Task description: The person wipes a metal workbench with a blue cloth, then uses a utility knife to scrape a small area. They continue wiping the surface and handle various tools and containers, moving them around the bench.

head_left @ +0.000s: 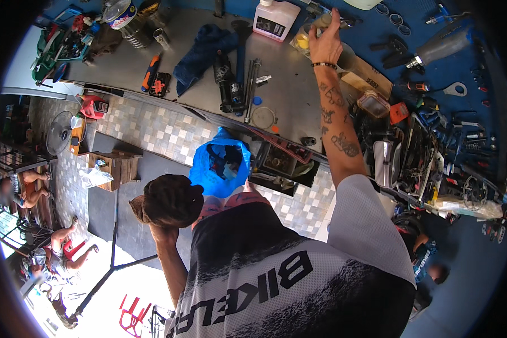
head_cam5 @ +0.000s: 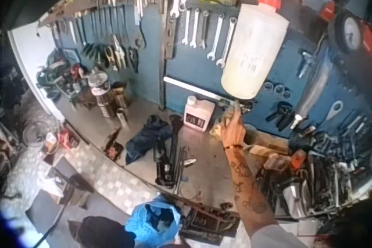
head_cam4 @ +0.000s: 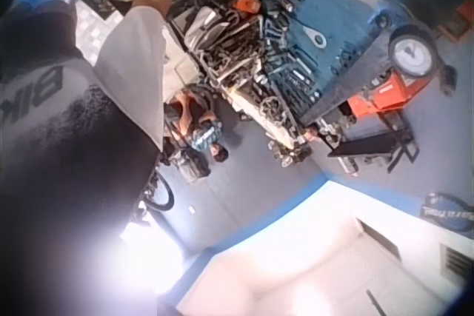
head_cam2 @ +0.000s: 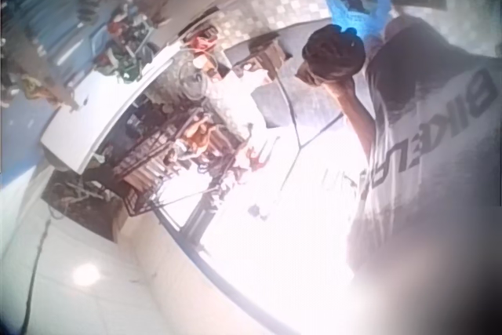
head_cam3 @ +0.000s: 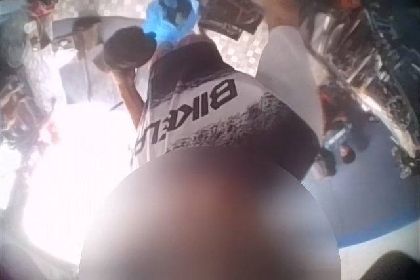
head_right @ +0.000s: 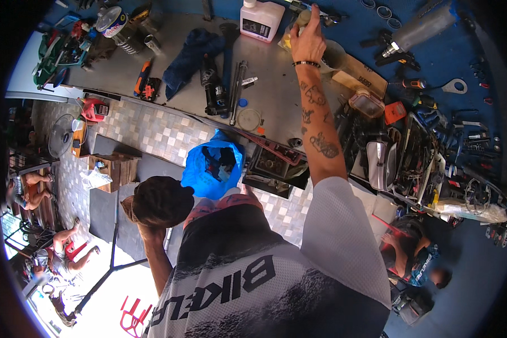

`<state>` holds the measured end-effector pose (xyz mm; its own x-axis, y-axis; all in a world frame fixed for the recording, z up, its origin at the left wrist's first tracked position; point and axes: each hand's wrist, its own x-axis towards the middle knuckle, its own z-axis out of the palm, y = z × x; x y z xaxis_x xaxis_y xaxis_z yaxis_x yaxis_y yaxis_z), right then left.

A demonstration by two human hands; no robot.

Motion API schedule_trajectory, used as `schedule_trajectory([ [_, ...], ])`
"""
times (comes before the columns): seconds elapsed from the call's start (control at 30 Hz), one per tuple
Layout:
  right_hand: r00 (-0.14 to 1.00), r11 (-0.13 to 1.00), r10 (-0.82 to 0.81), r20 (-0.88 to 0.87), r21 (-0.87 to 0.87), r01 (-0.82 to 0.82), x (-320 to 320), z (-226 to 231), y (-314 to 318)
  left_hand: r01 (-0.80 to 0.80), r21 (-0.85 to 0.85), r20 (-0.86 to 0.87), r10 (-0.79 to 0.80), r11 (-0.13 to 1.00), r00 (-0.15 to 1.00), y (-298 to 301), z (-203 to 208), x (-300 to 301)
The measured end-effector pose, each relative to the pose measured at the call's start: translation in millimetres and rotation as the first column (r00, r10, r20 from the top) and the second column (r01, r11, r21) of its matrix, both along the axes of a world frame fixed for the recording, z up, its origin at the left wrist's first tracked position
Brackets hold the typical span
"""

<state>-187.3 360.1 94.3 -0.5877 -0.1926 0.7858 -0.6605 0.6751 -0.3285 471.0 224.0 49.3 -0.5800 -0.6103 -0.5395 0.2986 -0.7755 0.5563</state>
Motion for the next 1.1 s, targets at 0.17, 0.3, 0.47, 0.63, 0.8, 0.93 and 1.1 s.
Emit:
schedule_trajectory([
  [0.17,0.999,0.994,-0.017,-0.028,0.107,0.020,-15.8,-0.9,2.4,0.027,-0.012,-0.045,-0.027,1.000,0.999,3.5,5.9,-4.3],
  [0.3,0.992,0.998,0.033,-0.122,0.055,-0.026,-23.3,-13.6,0.5,-0.012,-0.060,0.040,0.014,0.998,0.999,5.2,6.8,-4.8],
  [0.47,0.996,0.953,-0.068,-0.057,0.291,0.082,-36.0,-30.9,2.3,-0.004,-0.077,0.081,0.010,0.997,0.997,2.2,3.9,-1.7],
  [0.63,0.980,0.905,-0.197,0.009,0.387,0.178,-36.0,-43.5,9.3,0.024,-0.059,0.028,-0.022,0.998,0.999,0.0,0.1,1.5],
  [0.8,0.937,0.974,-0.092,0.337,0.224,0.015,-44.0,-52.5,9.3,0.077,-0.083,0.015,-0.076,0.994,0.997,-0.6,-3.4,-1.6],
  [0.93,0.889,0.977,-0.137,0.436,0.207,0.049,-54.1,-57.6,8.9,0.122,-0.085,-0.010,-0.123,0.989,0.992,-3.1,-3.3,-4.6],
  [1.1,0.907,0.988,-0.104,0.408,0.145,0.048,-44.4,-59.7,11.2,0.158,-0.063,-0.006,-0.159,0.985,0.987,-7.1,0.3,-7.9],
])
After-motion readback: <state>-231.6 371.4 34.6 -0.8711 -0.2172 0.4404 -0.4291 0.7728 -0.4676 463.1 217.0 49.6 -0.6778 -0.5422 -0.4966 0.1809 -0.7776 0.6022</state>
